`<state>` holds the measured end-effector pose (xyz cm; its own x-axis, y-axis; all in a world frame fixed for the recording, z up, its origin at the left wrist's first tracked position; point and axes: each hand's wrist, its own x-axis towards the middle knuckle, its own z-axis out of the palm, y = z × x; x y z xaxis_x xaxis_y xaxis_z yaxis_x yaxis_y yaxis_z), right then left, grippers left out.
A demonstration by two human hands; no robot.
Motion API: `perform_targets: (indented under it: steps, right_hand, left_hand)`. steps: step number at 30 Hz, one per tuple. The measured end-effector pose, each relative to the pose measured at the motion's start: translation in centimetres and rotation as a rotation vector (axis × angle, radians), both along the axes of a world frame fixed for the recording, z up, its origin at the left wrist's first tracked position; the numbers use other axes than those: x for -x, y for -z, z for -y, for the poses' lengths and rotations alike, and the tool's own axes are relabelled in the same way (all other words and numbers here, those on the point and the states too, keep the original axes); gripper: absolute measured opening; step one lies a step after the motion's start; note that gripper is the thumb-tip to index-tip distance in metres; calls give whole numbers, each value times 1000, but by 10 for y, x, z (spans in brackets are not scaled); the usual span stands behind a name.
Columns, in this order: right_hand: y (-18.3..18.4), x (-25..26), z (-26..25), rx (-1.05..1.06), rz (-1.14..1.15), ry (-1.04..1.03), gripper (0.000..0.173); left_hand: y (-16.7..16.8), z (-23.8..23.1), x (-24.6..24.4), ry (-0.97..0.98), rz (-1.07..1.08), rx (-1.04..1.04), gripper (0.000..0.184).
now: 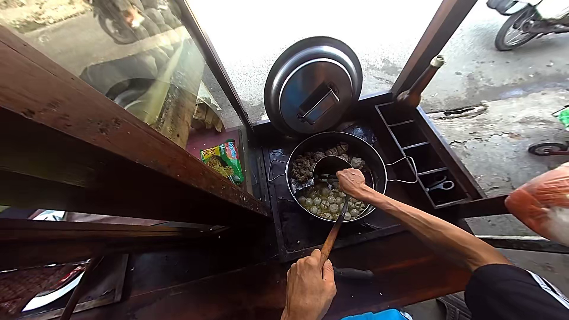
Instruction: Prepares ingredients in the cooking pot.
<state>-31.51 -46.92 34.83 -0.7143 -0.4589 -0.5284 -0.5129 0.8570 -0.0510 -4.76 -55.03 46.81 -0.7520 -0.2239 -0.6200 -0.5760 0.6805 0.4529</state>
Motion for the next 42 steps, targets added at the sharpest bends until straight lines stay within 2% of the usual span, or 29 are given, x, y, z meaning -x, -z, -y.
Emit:
perform_targets:
  steps: [5,14,19,22,28,34,37,39,42]
  right_hand:
    - [-23,7,-26,27,13,62,31]
    - [-74,42,-59,225,72,165,24]
    - [-86,48,-44,402,28,164,19]
    - [-86,43,-28,474,-18,174,22]
    - [-67,38,1,284,-169,54,27]
    - [-90,24,-41,263,-185,140,27]
    - [-102,14,-64,171,-131,191,28]
    - [-100,6,-69,77,-96,207,28]
    - [-79,-2,-65,-40,-35,172,32]
  left_hand:
    - [0,-1,0,2,4,7,28]
    - [0,-1,0,3,16,2,29]
    - [-1,-1,1,9,35,-1,29]
    - [0,0,0,2,38,-12,30]
    - [-1,0,0,9,34,-7,30]
    - [1,1,0,6,24,-6,29]
    - [1,0,1,5,10,0,29]
    - [1,-2,2,10,4,8,29]
    - [-1,-3,2,17,1,21,28]
